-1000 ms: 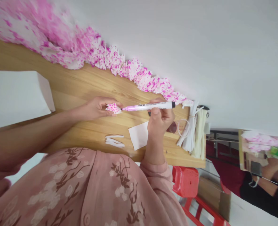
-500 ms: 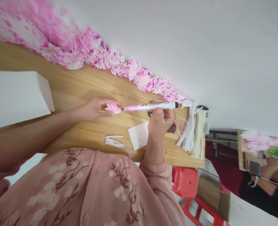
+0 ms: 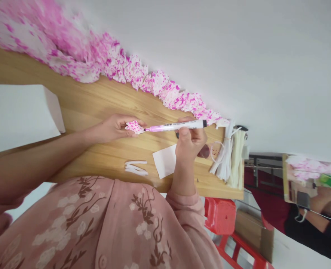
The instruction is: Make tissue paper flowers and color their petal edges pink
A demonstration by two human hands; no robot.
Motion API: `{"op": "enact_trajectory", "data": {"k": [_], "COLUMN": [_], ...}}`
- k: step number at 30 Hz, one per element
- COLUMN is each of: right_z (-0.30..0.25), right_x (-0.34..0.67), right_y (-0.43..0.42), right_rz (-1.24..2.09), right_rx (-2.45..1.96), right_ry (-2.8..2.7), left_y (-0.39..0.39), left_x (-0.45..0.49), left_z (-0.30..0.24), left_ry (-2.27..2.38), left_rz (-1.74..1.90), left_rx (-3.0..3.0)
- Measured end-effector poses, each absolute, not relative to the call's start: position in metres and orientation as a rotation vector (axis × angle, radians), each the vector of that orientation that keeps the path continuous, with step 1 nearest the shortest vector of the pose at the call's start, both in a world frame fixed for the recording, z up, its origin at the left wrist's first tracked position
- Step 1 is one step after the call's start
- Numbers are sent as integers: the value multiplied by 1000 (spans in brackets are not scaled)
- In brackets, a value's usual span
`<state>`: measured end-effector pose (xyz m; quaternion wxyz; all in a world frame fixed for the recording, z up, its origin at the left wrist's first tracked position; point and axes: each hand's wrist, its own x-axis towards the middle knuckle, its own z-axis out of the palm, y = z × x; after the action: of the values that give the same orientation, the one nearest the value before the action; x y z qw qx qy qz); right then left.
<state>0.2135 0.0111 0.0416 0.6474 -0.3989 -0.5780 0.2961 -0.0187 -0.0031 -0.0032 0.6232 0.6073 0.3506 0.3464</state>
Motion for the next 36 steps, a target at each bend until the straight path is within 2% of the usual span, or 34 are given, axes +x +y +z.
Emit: {"op": "enact_trajectory", "data": {"k": [36], "right_z": [44], "right_x": [210], "right_y": [9], "right_rz": [699], "right_rx": [-887], "right_ry": [-1303], "left_y": [-1], "left_x": [-16], "left_z": [-12], "left_ry": [809], "left_rz": [855], "left_rx": [1406]}}
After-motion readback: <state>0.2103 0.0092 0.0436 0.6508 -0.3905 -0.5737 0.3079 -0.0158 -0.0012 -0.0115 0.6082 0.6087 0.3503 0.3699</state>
